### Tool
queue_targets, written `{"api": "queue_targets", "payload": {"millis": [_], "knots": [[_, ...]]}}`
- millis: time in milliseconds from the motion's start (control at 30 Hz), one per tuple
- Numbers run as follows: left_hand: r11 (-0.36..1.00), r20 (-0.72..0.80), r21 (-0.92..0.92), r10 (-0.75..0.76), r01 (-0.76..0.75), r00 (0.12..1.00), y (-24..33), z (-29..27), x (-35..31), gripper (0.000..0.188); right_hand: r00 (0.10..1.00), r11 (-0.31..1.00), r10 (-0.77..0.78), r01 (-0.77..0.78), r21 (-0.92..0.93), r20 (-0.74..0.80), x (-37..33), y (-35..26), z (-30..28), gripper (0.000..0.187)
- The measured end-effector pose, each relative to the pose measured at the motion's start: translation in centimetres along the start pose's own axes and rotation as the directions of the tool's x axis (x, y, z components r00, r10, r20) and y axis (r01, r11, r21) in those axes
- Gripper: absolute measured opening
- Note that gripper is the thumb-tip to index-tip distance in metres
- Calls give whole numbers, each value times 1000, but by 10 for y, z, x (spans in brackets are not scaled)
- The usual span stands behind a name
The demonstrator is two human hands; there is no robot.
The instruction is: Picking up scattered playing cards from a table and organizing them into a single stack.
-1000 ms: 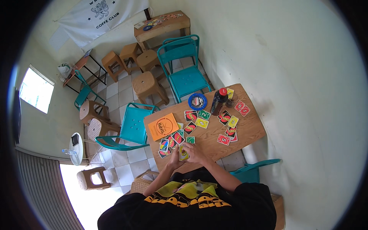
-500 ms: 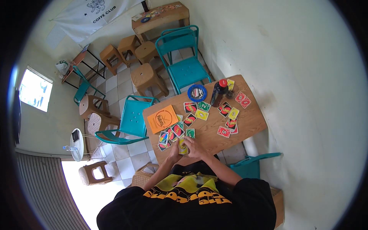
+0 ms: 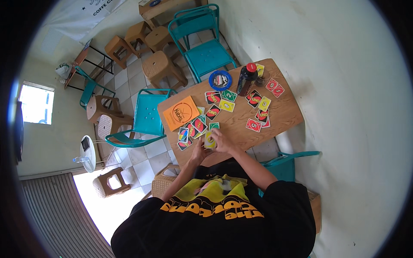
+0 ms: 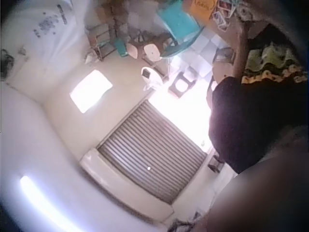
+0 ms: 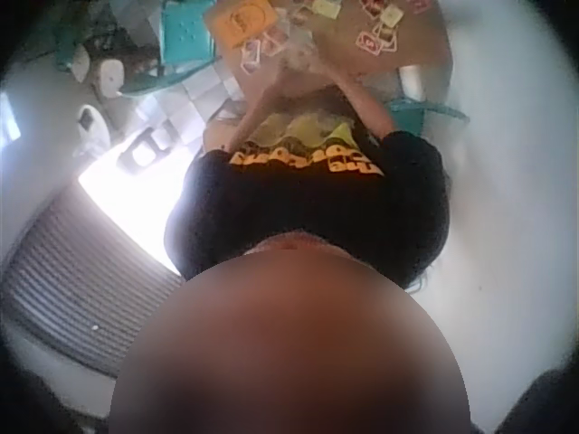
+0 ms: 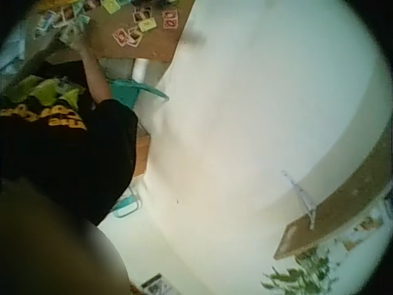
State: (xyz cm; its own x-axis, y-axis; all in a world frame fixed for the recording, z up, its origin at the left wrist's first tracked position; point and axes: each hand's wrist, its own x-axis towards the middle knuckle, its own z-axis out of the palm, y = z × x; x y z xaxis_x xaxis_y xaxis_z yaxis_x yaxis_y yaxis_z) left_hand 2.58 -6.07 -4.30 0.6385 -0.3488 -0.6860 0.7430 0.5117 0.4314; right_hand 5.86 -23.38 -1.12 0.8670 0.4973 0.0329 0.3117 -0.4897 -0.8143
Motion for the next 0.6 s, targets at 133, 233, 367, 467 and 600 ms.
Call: {"api": "queue_targets", "payload": {"millis": [133,233,367,467,600], "knots": [[961,-163,255,-63,104,985,7,-5,-10,65,998,976,-6,-8,-217,-62,10,47,8,55],[965,-163,227,-95,131,982,10,-16,-19,60,1000,927,19,-23,-373,-14,21,52,5,54],[965,-138,244,-64,97,988,11,-27,-27,57,995,919,57,-21,-393,80,34,50,7,58],[966,-138,245,-52,85,989,11,-25,-28,55,995,892,58,-13,-451,86,35,65,16,56],[965,-162,236,-74,112,984,10,-24,-32,56,996,882,66,-34,-470,53,34,68,23,57]]}}
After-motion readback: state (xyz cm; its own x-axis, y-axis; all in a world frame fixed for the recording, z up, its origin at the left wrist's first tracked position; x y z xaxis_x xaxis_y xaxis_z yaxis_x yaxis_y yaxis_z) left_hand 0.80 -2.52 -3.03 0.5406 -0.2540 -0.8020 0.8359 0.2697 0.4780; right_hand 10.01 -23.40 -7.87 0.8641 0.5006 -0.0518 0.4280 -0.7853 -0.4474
